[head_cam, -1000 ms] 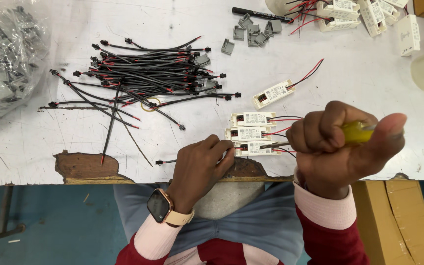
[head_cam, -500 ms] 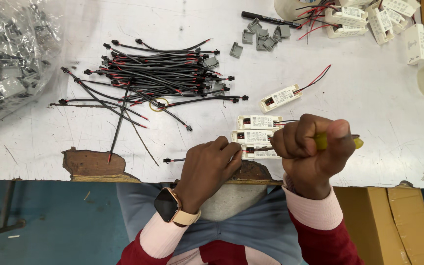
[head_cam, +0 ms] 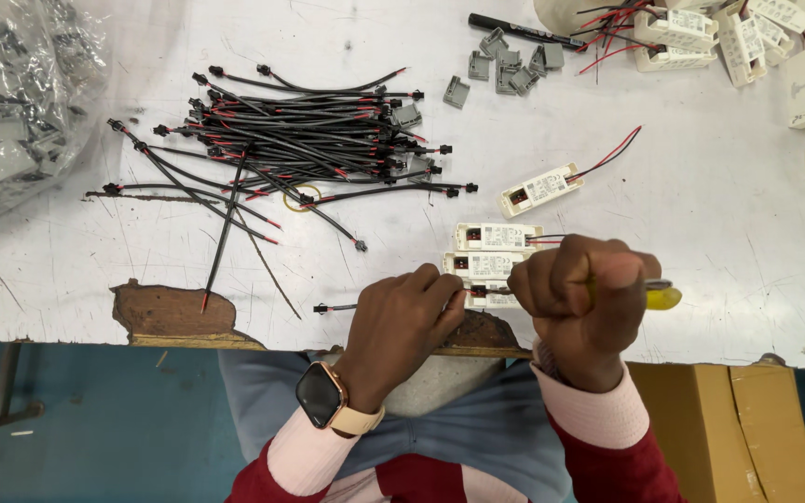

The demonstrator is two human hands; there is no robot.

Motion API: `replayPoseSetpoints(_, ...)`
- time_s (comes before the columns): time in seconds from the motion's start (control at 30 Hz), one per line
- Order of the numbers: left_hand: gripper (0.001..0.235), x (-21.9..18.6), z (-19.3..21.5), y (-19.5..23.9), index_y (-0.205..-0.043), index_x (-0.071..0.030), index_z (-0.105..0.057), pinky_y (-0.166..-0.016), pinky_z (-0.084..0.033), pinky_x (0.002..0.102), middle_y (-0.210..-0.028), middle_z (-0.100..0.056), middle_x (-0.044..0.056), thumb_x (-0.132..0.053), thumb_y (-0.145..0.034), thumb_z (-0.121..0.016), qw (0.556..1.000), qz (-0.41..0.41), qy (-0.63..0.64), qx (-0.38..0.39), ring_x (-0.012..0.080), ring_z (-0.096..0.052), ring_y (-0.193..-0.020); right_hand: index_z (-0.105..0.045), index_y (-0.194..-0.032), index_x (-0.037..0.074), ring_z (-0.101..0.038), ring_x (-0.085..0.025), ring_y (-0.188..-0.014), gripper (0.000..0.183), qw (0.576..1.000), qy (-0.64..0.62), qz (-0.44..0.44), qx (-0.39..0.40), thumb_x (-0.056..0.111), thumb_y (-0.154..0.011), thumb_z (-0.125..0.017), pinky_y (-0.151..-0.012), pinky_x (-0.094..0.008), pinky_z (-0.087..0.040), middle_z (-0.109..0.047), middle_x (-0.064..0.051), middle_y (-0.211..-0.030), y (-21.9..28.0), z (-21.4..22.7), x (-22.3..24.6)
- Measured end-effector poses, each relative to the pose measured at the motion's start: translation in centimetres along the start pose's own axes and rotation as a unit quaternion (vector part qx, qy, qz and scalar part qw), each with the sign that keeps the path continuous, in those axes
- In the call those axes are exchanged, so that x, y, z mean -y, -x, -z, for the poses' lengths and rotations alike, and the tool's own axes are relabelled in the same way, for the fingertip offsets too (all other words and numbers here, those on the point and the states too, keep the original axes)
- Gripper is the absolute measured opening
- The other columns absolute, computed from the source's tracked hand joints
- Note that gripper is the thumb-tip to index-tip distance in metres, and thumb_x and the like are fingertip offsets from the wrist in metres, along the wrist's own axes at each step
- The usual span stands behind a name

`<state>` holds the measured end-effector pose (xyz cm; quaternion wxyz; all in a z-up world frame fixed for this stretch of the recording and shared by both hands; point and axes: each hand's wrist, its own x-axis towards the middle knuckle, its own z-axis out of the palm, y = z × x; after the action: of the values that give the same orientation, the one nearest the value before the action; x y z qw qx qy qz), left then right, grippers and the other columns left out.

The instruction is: The person assembles small white electrical components by inserting wires into terminals and tightening them with a yellow screwdriver. They handle multiple units one at a time, moving finished items aside and picking up new ones from the table.

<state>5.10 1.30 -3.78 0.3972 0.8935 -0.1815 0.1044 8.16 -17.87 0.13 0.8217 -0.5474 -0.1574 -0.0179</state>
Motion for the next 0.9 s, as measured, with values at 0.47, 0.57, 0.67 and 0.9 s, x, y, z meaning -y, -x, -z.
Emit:
replayPoseSetpoints(0.47, 0.013, -0.58, -0.49, -0.57, -0.082, -0.006, -0.065, -0.049, -0.046, 0.04, -0.068, -0.061, 0.008, -0.014, -0.086, -0.074, 0.999, 0.038, -0.001, 0.035, 0.0255, -0.063, -0.056, -0.03, -0.064, 0.011, -0.02, -0.006, -0.04, 0.065, 0.997, -0.01, 0.019, -0.071, 0.045, -0.114, -0.052, -0.038, -0.025, -0.018, -0.02, 0.004, -0.051, -0.34, -0.23, 0.09)
replayPoseSetpoints(0.57, 0.015, -0.69, -0.58, -0.59, -0.08, -0.005, -0.064, -0.051, -0.047, 0.041, -0.068, -0.062, 0.009, -0.014, -0.086, -0.074, 0.998, 0.042, -0.036, 0.025, 0.0265, -0.063, -0.058, -0.028, -0.066, 0.013, -0.019, -0.006, -0.04, 0.062, 0.998, -0.014, 0.011, -0.067, 0.044, -0.114, -0.051, -0.038, -0.025, -0.018, -0.02, 0.004, -0.049, -0.49, -0.3, 0.28)
replayPoseSetpoints(0.67, 0.012, -0.64, -0.43, -0.58, -0.083, -0.005, -0.065, -0.052, -0.048, 0.041, -0.071, -0.064, 0.009, -0.014, -0.086, -0.073, 0.999, 0.049, -0.014, 0.009, 0.027, -0.065, -0.06, -0.027, -0.067, 0.013, -0.019, -0.006, -0.039, 0.061, 0.997, -0.022, 0.013, -0.079, 0.042, -0.114, -0.052, -0.038, -0.025, -0.018, -0.019, 0.004, -0.05, -0.49, -0.47, 0.36)
replayPoseSetpoints(0.9, 0.009, -0.6, 0.13, -0.64, -0.089, -0.007, -0.07, -0.048, -0.051, 0.035, -0.078, -0.069, 0.007, -0.015, -0.089, -0.072, 0.992, 0.092, 0.082, 0.02, 0.0229, -0.067, -0.056, -0.029, -0.065, 0.012, -0.02, -0.006, -0.039, 0.062, 0.997, -0.007, 0.003, -0.072, 0.043, -0.113, -0.054, -0.039, -0.025, -0.017, -0.021, 0.004, -0.048, -0.48, -0.65, 0.48)
